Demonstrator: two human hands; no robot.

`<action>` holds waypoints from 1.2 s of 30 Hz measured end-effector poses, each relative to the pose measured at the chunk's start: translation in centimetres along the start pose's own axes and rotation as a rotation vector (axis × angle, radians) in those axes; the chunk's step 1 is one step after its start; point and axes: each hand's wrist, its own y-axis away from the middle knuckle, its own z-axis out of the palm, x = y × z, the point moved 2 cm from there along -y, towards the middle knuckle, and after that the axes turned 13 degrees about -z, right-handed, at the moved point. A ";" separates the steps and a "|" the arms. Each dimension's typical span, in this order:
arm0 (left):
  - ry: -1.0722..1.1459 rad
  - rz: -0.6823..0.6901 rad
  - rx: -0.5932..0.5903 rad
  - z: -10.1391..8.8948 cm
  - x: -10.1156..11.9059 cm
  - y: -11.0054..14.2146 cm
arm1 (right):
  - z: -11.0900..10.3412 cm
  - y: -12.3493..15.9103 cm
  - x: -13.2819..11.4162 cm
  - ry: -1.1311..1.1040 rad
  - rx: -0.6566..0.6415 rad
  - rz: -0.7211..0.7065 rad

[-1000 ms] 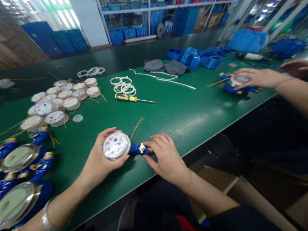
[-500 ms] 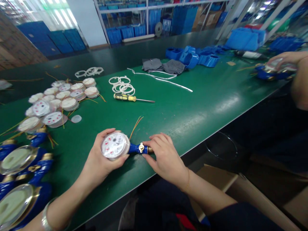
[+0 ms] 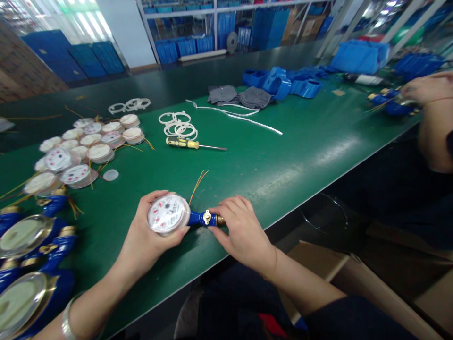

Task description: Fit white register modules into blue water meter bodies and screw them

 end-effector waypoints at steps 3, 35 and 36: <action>0.009 -0.004 0.003 0.1 0.0 -0.1 | 0.0 0.0 0.0 -0.002 0.004 0.000; 0.022 -0.189 -0.199 -2.2 -2.2 1.9 | 2.3 -2.1 1.4 -0.700 0.204 0.406; 0.054 -0.210 -0.224 -2.0 -2.3 2.1 | 2.6 -2.2 1.1 -0.786 0.173 0.415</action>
